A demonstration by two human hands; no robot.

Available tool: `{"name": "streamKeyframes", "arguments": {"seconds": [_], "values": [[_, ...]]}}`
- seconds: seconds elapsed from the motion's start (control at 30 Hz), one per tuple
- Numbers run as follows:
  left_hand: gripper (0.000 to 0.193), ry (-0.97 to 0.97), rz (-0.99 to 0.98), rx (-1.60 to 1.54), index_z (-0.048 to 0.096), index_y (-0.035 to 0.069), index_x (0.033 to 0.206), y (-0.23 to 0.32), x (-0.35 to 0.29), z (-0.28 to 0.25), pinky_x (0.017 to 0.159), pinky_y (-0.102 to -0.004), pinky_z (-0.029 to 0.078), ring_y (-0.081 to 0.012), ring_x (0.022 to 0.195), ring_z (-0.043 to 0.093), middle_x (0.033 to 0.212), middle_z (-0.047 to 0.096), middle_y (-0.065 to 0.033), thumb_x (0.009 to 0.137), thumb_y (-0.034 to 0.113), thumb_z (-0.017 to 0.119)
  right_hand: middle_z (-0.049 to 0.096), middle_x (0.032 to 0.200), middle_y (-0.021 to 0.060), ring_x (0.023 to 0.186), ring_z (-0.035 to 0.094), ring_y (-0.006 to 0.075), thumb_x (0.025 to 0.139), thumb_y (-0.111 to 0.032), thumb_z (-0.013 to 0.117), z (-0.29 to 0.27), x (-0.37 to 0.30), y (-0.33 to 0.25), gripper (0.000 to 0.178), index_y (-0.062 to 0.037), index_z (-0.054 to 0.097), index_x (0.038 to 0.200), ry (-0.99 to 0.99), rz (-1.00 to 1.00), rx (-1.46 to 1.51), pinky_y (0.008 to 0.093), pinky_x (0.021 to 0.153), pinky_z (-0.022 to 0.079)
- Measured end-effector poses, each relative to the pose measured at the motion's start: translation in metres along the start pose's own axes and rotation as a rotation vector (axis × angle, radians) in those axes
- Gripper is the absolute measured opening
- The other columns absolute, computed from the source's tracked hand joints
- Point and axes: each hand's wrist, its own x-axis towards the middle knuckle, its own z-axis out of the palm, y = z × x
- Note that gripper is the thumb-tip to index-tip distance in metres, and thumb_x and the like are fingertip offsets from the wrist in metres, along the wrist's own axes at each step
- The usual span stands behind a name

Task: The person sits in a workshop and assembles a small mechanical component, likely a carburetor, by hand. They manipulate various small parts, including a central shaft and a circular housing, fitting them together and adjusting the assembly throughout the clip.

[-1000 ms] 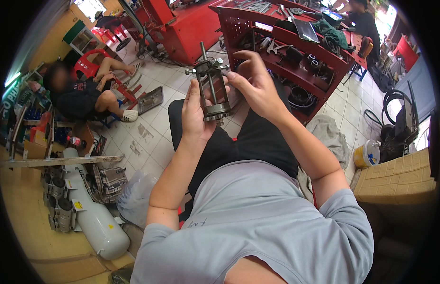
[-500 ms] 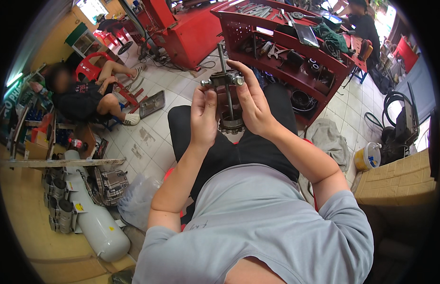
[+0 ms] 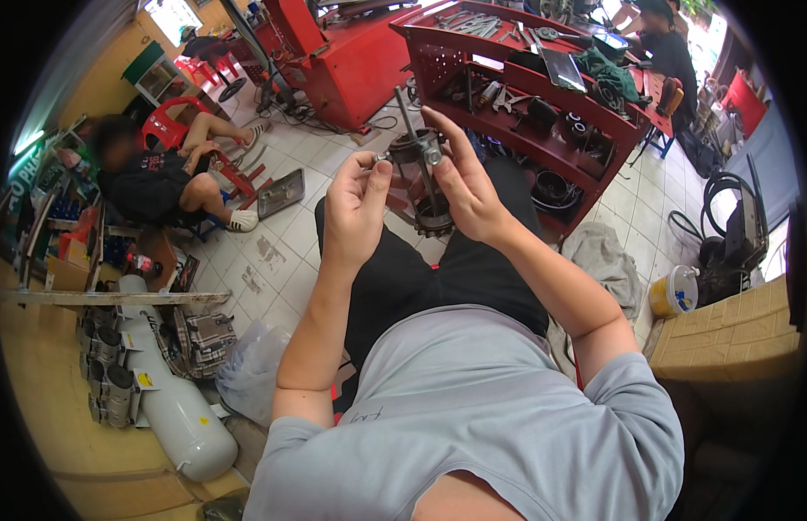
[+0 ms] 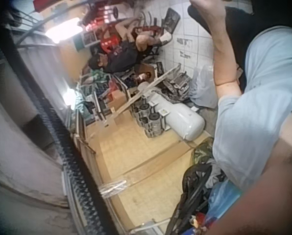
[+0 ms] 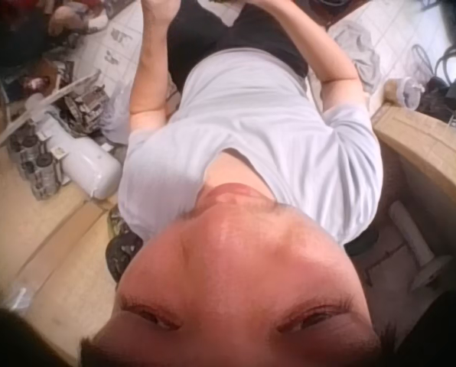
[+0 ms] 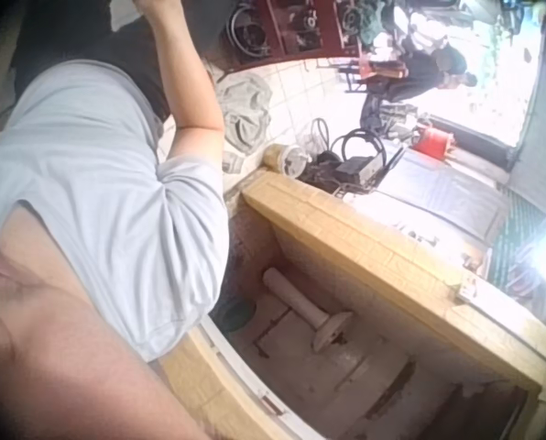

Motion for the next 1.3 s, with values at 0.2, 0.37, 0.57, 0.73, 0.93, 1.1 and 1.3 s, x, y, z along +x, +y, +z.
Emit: {"name": "streamKeyframes", "arguments": {"seconds": [0.2,0.37,0.57,0.73,0.93,1.1,1.3], "values": [[0.021,0.09,0.168,0.297,0.058,-0.002,0.108,-0.017,0.005,-0.008,0.066,-0.0245,0.047,-0.0081,0.071,0.055,0.086,0.064,-0.003,0.1,0.018,0.057,0.055,0.106,0.0067,0.085,0.054,0.0103,0.104,-0.025,0.048,0.002,-0.001,0.003,0.056,-0.0032,0.027,0.152,-0.023,-0.018,-0.063,0.0267,0.078,0.048],[0.017,0.125,0.137,0.38,0.06,-0.001,0.106,-0.005,0.003,-0.002,0.065,-0.0256,0.046,-0.0087,0.07,0.054,0.086,0.063,-0.0045,0.098,0.014,0.059,0.055,0.107,0.0075,0.083,0.053,0.0108,0.104,-0.026,0.049,0.003,-0.001,0.002,0.057,-0.0034,0.028,0.152,-0.007,-0.008,-0.047,0.0269,0.077,0.048],[0.017,0.138,0.199,0.426,0.061,-0.001,0.105,-0.009,0.003,-0.004,0.064,-0.0258,0.046,-0.0089,0.069,0.054,0.083,0.064,-0.0044,0.098,0.014,0.059,0.055,0.107,0.007,0.084,0.054,0.0103,0.104,-0.027,0.049,0.001,-0.001,0.003,0.058,-0.0029,0.027,0.151,-0.019,0.0,-0.051,0.0262,0.077,0.048],[0.024,0.134,0.111,0.312,0.062,-0.002,0.103,-0.009,0.006,-0.005,0.067,-0.0239,0.045,-0.0081,0.073,0.055,0.081,0.064,-0.0029,0.099,0.021,0.06,0.055,0.105,0.006,0.084,0.054,0.0096,0.104,-0.024,0.049,0.004,0.0,-0.004,0.057,-0.0029,0.026,0.151,0.007,0.007,-0.03,0.026,0.077,0.048],[0.029,0.109,0.127,0.256,0.065,-0.004,0.098,-0.009,0.004,-0.011,0.068,-0.0217,0.044,-0.0067,0.075,0.056,0.082,0.065,-0.0024,0.098,0.025,0.063,0.055,0.104,0.0062,0.084,0.053,0.0101,0.103,-0.022,0.049,0.004,-0.003,-0.003,0.057,-0.003,0.026,0.152,-0.016,0.013,-0.014,0.0264,0.077,0.048],[0.026,0.121,0.151,0.273,0.067,-0.004,0.1,-0.005,0.003,-0.012,0.069,-0.0217,0.045,-0.0069,0.076,0.056,0.084,0.067,-0.0031,0.096,0.022,0.066,0.054,0.103,0.0062,0.083,0.053,0.0109,0.103,-0.022,0.05,0.002,-0.003,0.0,0.057,-0.0027,0.026,0.152,-0.02,-0.043,-0.057,0.0275,0.079,0.047],[0.024,0.076,0.076,0.16,0.066,-0.006,0.1,-0.013,0.012,-0.013,0.071,-0.0223,0.045,-0.0068,0.077,0.057,0.084,0.067,-0.0028,0.097,0.017,0.064,0.055,0.1,0.0059,0.083,0.053,0.011,0.101,-0.017,0.05,-0.001,0.001,0.005,0.055,-0.0029,0.029,0.151,0.012,-0.025,-0.118,0.0273,0.079,0.047]]}}
